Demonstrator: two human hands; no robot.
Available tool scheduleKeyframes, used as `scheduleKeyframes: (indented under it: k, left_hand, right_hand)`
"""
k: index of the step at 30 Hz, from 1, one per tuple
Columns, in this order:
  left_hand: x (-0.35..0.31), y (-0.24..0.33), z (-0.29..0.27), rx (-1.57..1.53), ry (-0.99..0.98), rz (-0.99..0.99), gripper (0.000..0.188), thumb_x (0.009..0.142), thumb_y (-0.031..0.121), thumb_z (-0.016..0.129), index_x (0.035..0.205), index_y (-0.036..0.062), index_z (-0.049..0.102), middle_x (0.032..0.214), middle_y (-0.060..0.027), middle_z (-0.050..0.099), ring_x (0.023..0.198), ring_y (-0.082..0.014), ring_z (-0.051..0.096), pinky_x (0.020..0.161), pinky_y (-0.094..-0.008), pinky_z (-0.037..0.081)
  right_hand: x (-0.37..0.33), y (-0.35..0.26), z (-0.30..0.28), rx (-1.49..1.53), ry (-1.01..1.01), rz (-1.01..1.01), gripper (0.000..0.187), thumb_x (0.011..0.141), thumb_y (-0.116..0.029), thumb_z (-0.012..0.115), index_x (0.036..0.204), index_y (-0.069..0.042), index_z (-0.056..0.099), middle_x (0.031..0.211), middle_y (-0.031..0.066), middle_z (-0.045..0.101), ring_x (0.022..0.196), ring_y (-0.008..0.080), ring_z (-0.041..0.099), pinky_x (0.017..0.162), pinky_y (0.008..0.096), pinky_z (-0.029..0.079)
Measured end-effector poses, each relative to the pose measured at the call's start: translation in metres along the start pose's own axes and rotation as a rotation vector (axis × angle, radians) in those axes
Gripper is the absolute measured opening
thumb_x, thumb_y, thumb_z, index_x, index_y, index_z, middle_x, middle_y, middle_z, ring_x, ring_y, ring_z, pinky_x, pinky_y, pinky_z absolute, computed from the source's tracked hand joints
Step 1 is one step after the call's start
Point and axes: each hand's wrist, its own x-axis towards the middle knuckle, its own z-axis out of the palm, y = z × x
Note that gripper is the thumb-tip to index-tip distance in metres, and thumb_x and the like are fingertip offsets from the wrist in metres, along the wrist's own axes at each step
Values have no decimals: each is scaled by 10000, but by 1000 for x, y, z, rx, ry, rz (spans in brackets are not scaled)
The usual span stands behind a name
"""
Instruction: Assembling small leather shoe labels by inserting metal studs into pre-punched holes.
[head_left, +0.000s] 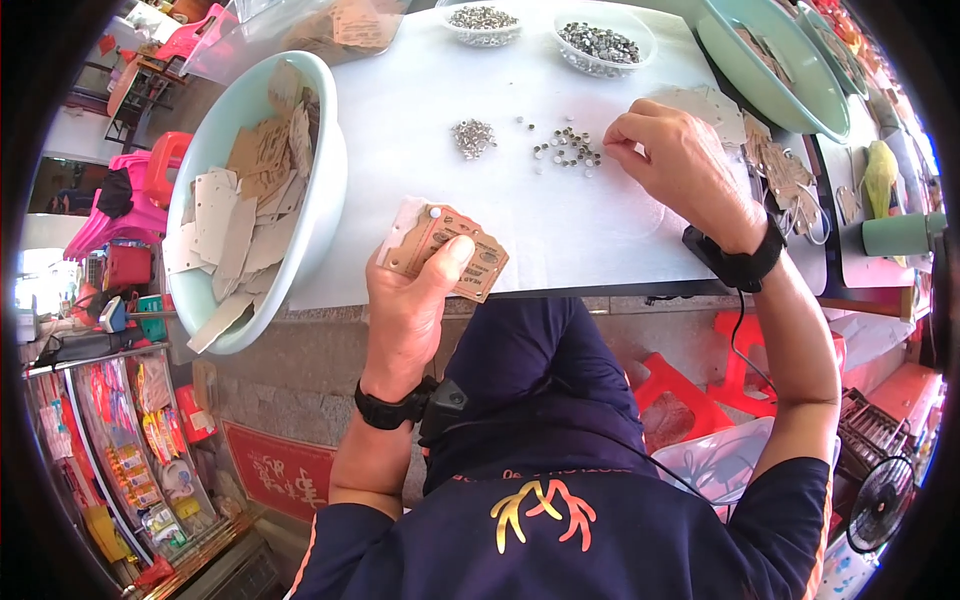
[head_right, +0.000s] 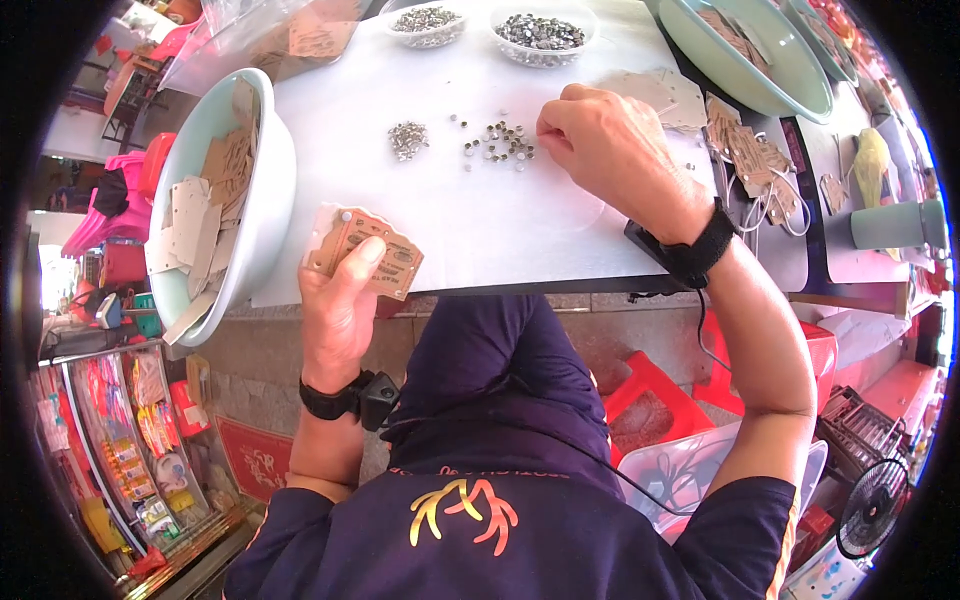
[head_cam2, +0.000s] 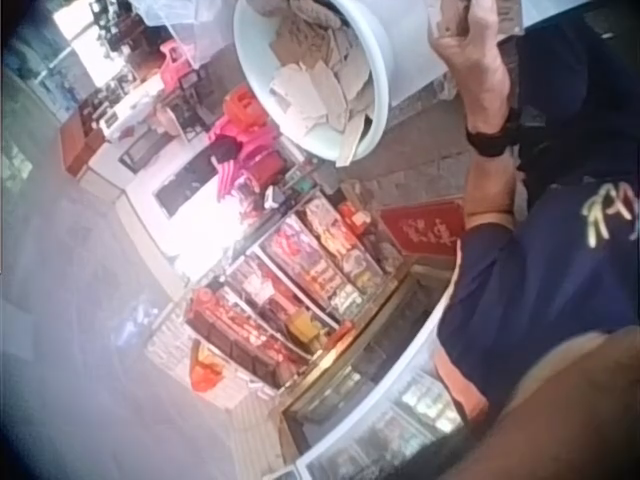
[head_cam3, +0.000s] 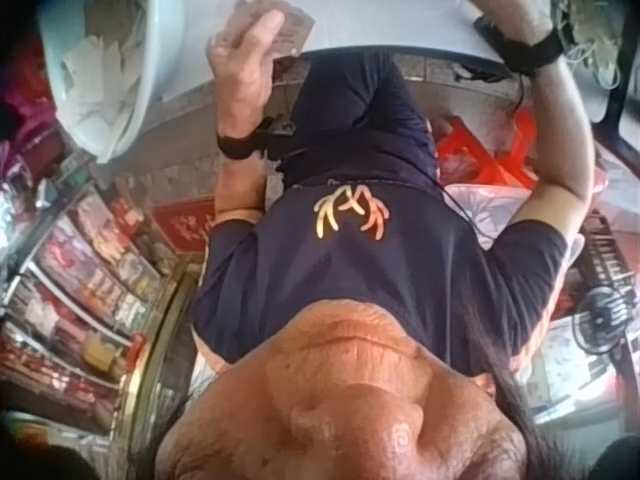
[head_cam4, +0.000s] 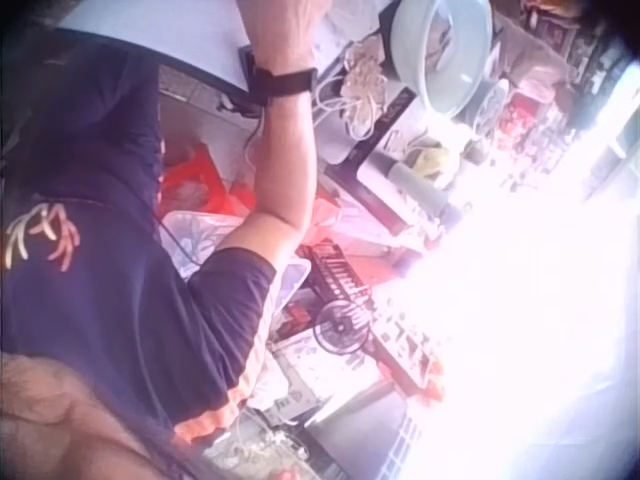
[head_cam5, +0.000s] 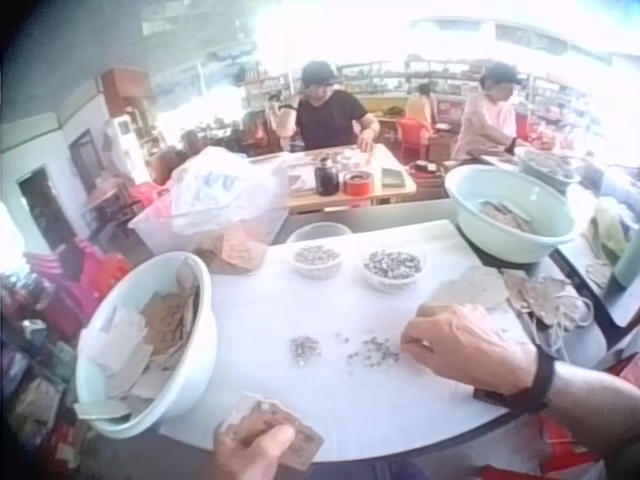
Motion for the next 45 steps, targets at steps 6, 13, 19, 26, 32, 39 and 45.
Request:
scheduleKeyframes:
  k: [6, 13, 19, 26, 32, 39, 45]
  left_hand:
    - [0, -1, 0, -8, -8, 16, 219, 882, 47, 633, 1092, -9, 605, 972, -64, 644, 875, -108, 618, 798, -280, 525]
    - [1, -2, -3, -12, -32, 15, 225, 886, 47, 632, 1102, -10, 611, 973, -62, 648, 879, -108, 621, 796, -277, 527]
    - [1, -5, -2, 5, -28, 41, 234, 880, 53, 640, 1104, -11, 611, 968, -60, 648, 873, -107, 622, 773, -271, 532]
    - [1, -3, -4, 13, -34, 7, 240, 881, 64, 645, 1107, -4, 607, 960, -61, 646, 870, -108, 624, 773, -269, 533]
    - [0, -1, 3, 12, -29, 10, 237, 881, 71, 651, 1104, 2, 612, 974, -58, 651, 869, -104, 628, 787, -271, 534]
    - [-2, -2, 15, -53, -27, 5, 234, 888, 50, 645, 1114, 2, 610, 987, -56, 653, 881, -100, 629, 796, -269, 533]
    - [-2, 1, 35, -68, -82, 69, 223, 897, 40, 639, 1113, -6, 607, 988, -47, 651, 884, -84, 613, 782, -250, 520]
  right_hand:
    - [-1, 3, 2, -7, 3, -36, 85, 792, -96, 599, 810, -17, 625, 826, 134, 629, 754, 354, 622, 684, 421, 491]
    - [-9, -2, -2, -73, -14, -97, 102, 804, -96, 590, 816, -7, 638, 832, 146, 630, 746, 364, 621, 673, 423, 490]
    - [-6, 5, -3, 145, -97, 65, 158, 845, -122, 647, 892, 29, 647, 793, 149, 639, 693, 290, 632, 631, 357, 485]
    - [-6, -3, -4, 65, -95, 96, 145, 806, -120, 623, 862, 4, 673, 812, 153, 667, 777, 359, 643, 703, 404, 506]
    - [-13, -1, -1, -64, -50, -15, 106, 836, -104, 641, 889, -12, 653, 832, 150, 631, 725, 322, 633, 664, 386, 486]
    - [-28, -36, -1, 548, 40, 103, 107, 897, -115, 652, 918, -15, 623, 743, 10, 584, 612, 86, 513, 550, 233, 418]
    - [-44, -80, 15, 962, 124, 158, 87, 858, -60, 702, 923, -23, 658, 736, -13, 572, 577, 39, 471, 516, 213, 382]
